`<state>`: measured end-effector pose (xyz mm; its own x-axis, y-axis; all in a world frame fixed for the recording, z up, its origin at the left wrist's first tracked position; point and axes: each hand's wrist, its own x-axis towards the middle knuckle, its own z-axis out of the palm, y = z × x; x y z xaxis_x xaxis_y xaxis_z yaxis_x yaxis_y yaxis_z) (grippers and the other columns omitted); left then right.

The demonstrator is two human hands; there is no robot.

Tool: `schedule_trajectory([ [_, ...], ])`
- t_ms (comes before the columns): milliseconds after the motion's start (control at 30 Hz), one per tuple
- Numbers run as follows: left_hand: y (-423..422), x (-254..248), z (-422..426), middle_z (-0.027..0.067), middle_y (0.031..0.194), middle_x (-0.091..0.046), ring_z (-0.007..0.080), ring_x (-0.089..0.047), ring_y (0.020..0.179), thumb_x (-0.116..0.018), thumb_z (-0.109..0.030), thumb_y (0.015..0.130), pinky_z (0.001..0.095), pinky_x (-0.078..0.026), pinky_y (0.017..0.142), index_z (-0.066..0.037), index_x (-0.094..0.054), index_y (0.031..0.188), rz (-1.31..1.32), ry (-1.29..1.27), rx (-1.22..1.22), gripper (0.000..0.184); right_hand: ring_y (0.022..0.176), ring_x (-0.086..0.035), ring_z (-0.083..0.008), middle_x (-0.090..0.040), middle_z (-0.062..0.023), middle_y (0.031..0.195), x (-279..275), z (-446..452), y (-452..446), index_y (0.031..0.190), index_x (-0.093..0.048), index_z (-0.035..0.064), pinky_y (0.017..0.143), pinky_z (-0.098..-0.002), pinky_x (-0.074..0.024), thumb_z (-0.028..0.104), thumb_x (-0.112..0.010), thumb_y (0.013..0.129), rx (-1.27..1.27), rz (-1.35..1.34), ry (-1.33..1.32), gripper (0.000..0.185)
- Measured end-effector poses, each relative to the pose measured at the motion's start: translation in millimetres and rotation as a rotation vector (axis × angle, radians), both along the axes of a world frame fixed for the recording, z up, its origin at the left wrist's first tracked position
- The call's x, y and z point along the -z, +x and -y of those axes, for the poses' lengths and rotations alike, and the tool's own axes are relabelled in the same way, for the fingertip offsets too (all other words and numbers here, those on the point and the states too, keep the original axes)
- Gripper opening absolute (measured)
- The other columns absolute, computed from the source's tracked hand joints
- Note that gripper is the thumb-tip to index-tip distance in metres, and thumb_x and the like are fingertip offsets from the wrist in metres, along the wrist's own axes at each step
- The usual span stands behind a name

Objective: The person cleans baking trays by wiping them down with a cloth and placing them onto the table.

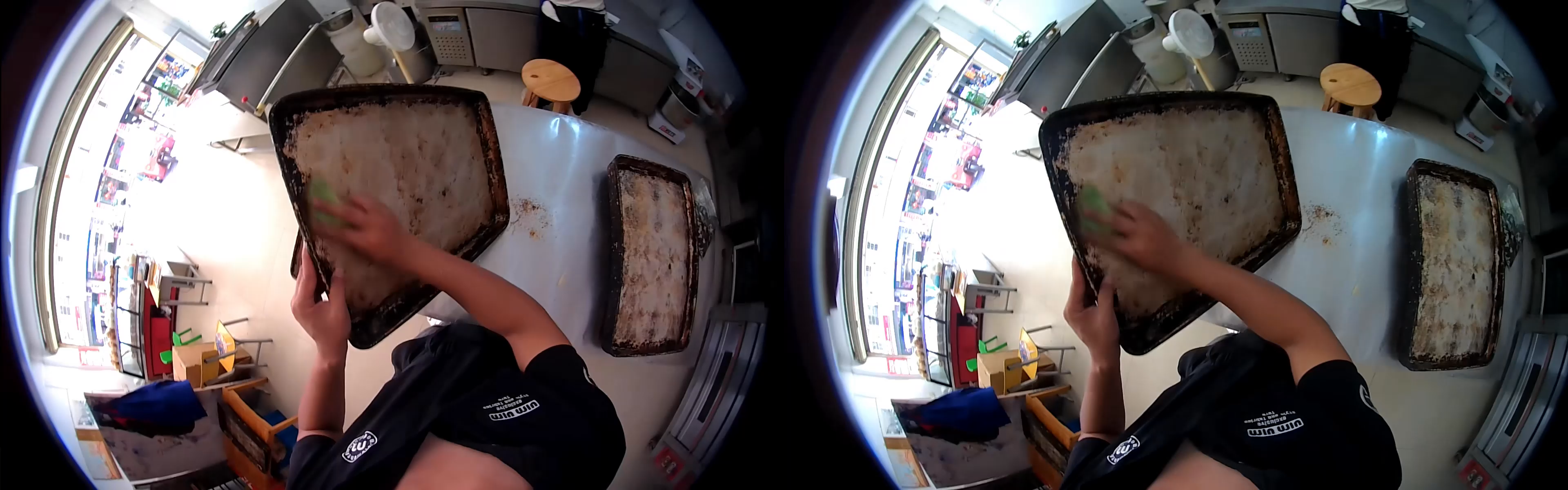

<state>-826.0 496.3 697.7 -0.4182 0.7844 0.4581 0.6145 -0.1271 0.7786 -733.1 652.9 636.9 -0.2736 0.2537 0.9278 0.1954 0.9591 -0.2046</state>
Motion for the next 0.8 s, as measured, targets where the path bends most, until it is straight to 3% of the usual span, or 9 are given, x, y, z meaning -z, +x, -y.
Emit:
schedule_trajectory([
  [167, 10.7, -2.2, 9.1, 0.0189, 0.132, -0.066, 0.0206, -0.065, 0.115, -0.061, 0.011, 0.085, 0.0326, -0.050, 0.101, 0.008, -0.051, 0.145, -0.011, -0.015, 0.015, 0.061, 0.110, -0.062, -0.0323, -0.059, -0.0050, 0.145, -70.7, -76.1, 1.3, 0.134, -0.068, 0.0231, 0.097, -0.0404, -0.0504, 0.012, -0.066, 0.084, 0.121, -0.205, -0.021, 0.051],
  [200, 12.5, -6.4, 8.7, 0.0243, 0.123, -0.069, 0.0303, -0.071, 0.109, -0.064, 0.009, 0.081, 0.0365, -0.054, 0.095, 0.009, -0.056, 0.138, -0.127, 0.012, -0.003, 0.057, 0.111, -0.062, -0.0328, -0.060, -0.0057, 0.143, -62.5, -78.8, 8.5, 0.134, -0.068, 0.0226, 0.097, -0.0414, -0.0499, 0.010, -0.066, 0.083, 0.141, -0.211, -0.073, 0.052],
  [333, 3.6, 0.6, 28.6, 0.0241, 0.121, -0.070, 0.0268, -0.071, 0.105, -0.065, 0.007, 0.080, 0.0358, -0.053, 0.096, 0.011, -0.055, 0.138, -0.264, -0.033, 0.005, 0.060, 0.117, -0.062, -0.0340, -0.068, -0.0153, 0.124, 53.4, -130.5, 70.6, 0.132, -0.068, 0.0169, 0.101, -0.0440, -0.0482, -0.002, -0.057, 0.081, 0.318, -0.162, -0.322, 0.055],
  [367, 1.4, 2.2, 34.1, 0.0236, 0.121, -0.071, 0.0261, -0.071, 0.104, -0.065, 0.008, 0.079, 0.0354, -0.053, 0.095, 0.011, -0.055, 0.139, -0.257, -0.021, 0.006, 0.060, 0.115, -0.062, -0.0367, -0.068, -0.0189, 0.119, 75.1, -132.9, 93.7, 0.128, -0.069, 0.0125, 0.103, -0.0445, -0.0474, -0.003, -0.054, 0.082, 0.470, -0.045, -0.718, 0.051],
  [433, -1.4, 10.7, 36.1, 0.0226, 0.119, -0.071, 0.0246, -0.071, 0.103, -0.065, 0.008, 0.079, 0.0344, -0.054, 0.093, 0.010, -0.055, 0.139, -0.242, 0.009, 0.011, 0.061, 0.118, -0.063, -0.0406, -0.067, -0.0232, 0.125, 165.9, -158.3, 142.6, 0.130, -0.067, 0.0053, 0.104, -0.0454, -0.0481, -0.006, -0.053, 0.084, 0.421, -0.376, -0.825, 0.049],
  [533, -15.5, 26.9, 30.8, 0.0223, 0.120, -0.070, 0.0264, -0.070, 0.105, -0.063, 0.009, 0.080, 0.0349, -0.054, 0.092, 0.010, -0.056, 0.139, -0.066, -0.013, -0.070, 0.059, 0.122, -0.062, -0.0402, -0.066, -0.0230, 0.129, 204.2, -157.4, 159.8, 0.131, -0.065, 0.0025, 0.105, -0.0442, -0.0483, -0.005, -0.053, 0.087, 0.618, -0.164, -0.926, 0.046],
  [633, -19.5, 34.4, 22.6, 0.0222, 0.124, -0.069, 0.0260, -0.069, 0.108, -0.062, 0.011, 0.081, 0.0344, -0.054, 0.093, 0.010, -0.055, 0.139, -0.012, 0.010, -0.081, 0.059, 0.114, -0.063, -0.0416, -0.068, -0.0239, 0.121, 74.3, -79.8, 114.3, 0.132, -0.066, 0.0063, 0.099, -0.0466, -0.0501, 0.005, -0.053, 0.093, 0.389, -0.323, -0.516, 0.042],
  [767, -0.3, 23.0, 16.8, 0.0198, 0.123, -0.069, 0.0231, -0.068, 0.107, -0.060, 0.012, 0.081, 0.0333, -0.053, 0.094, 0.010, -0.055, 0.139, 0.032, 0.012, -0.033, 0.059, 0.113, -0.063, -0.0378, -0.059, -0.0194, 0.140, 14.7, 18.5, 52.5, 0.142, -0.059, 0.0158, 0.092, -0.0485, -0.0529, 0.008, -0.056, 0.085, -0.117, 0.056, -0.055, 0.057],
  [800, 1.7, 20.6, 16.8, 0.0196, 0.123, -0.069, 0.0231, -0.068, 0.107, -0.060, 0.012, 0.081, 0.0331, -0.053, 0.094, 0.010, -0.055, 0.140, 0.005, 0.018, -0.016, 0.059, 0.114, -0.063, -0.0370, -0.058, -0.0194, 0.141, 28.6, 12.6, 55.8, 0.142, -0.059, 0.0165, 0.091, -0.0480, -0.0531, 0.009, -0.057, 0.085, 0.023, 0.077, -0.113, 0.057],
])
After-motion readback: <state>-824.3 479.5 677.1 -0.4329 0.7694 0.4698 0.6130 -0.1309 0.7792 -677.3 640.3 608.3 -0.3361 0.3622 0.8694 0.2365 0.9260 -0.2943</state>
